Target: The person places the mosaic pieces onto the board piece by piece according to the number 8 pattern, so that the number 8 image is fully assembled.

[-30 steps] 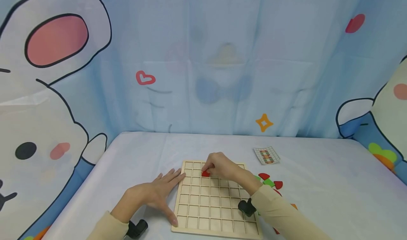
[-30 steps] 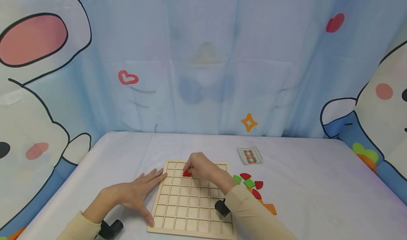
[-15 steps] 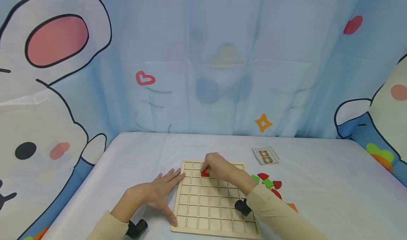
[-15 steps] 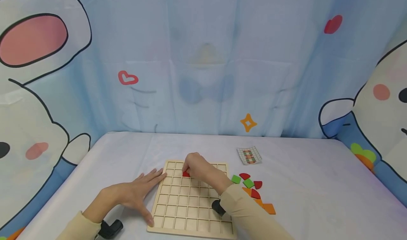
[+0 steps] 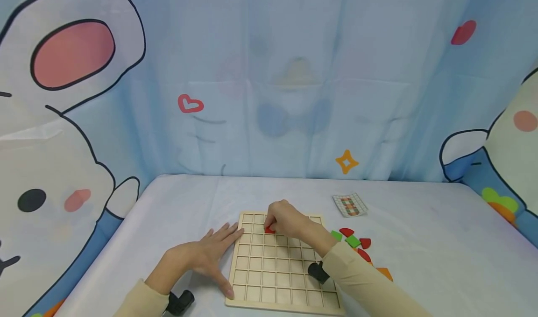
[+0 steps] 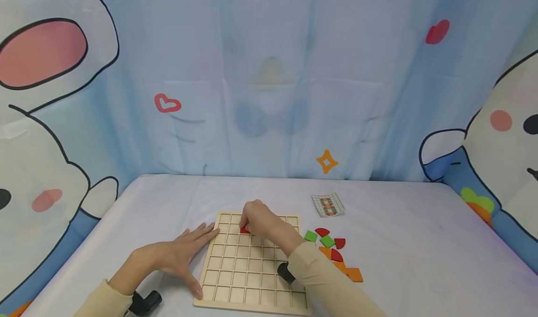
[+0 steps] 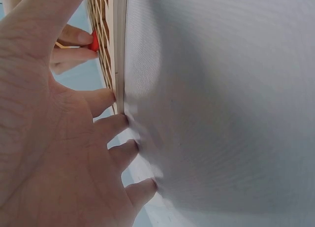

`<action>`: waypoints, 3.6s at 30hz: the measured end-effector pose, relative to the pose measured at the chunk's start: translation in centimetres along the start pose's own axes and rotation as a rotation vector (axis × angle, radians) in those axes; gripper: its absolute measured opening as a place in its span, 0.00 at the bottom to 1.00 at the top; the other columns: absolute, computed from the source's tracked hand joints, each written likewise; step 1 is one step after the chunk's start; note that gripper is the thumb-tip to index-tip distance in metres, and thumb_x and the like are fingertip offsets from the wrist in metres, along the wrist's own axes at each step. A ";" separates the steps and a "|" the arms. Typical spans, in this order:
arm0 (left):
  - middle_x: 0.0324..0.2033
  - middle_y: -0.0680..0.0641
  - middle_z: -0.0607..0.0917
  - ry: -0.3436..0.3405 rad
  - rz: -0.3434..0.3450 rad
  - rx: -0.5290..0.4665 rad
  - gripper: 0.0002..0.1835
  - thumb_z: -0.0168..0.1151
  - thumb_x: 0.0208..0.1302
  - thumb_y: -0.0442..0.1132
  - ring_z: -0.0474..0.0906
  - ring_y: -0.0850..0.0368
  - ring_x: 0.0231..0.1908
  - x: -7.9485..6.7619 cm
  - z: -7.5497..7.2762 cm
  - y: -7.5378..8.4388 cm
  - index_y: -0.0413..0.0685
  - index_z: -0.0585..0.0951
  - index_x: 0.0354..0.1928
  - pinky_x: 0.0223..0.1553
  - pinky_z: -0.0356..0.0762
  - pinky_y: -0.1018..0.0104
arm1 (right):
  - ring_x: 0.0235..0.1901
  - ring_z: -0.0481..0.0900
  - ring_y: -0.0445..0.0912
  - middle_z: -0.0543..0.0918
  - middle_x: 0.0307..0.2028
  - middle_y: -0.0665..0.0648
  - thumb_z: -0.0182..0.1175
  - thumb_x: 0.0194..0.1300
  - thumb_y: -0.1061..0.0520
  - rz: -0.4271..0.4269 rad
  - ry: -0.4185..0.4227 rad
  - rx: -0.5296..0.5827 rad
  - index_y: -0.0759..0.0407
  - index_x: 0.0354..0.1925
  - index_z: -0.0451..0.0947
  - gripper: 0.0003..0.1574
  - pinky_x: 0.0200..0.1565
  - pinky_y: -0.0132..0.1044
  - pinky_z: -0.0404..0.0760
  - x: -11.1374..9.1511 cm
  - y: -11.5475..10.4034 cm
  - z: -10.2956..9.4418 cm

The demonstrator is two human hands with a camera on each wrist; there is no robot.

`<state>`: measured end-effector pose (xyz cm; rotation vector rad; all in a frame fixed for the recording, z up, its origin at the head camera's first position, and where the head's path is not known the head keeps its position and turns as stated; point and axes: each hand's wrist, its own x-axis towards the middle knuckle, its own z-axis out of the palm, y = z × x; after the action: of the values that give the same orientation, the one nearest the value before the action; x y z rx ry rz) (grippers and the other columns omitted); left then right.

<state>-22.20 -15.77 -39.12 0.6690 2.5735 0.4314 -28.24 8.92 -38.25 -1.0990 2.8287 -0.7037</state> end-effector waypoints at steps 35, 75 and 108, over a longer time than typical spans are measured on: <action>0.84 0.41 0.47 0.031 0.004 -0.010 0.73 0.88 0.42 0.59 0.40 0.44 0.83 -0.4 0.2 0.3 0.49 0.51 0.84 0.81 0.42 0.43 | 0.37 0.81 0.45 0.82 0.38 0.53 0.72 0.64 0.67 -0.019 0.054 -0.027 0.63 0.47 0.88 0.12 0.38 0.32 0.84 -8.6 0.2 -3.4; 0.83 0.39 0.47 0.001 0.025 -0.012 0.72 0.87 0.45 0.58 0.39 0.41 0.83 -0.4 0.1 0.2 0.46 0.50 0.84 0.80 0.42 0.39 | 0.29 0.73 0.41 0.73 0.35 0.50 0.83 0.50 0.59 0.473 -0.066 0.193 0.63 0.51 0.87 0.29 0.33 0.29 0.84 -20.1 3.9 -3.3; 0.83 0.38 0.47 0.009 0.024 -0.006 0.73 0.86 0.44 0.60 0.40 0.41 0.83 -0.5 0.2 0.3 0.46 0.50 0.84 0.80 0.43 0.40 | 0.31 0.74 0.46 0.77 0.30 0.52 0.82 0.49 0.66 0.699 -0.047 0.150 0.59 0.44 0.80 0.25 0.35 0.34 0.86 -20.1 2.8 -3.1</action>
<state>-21.65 -15.75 -39.02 0.6975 2.5745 0.4501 -15.50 24.95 -39.38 -0.0700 2.7622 -0.7685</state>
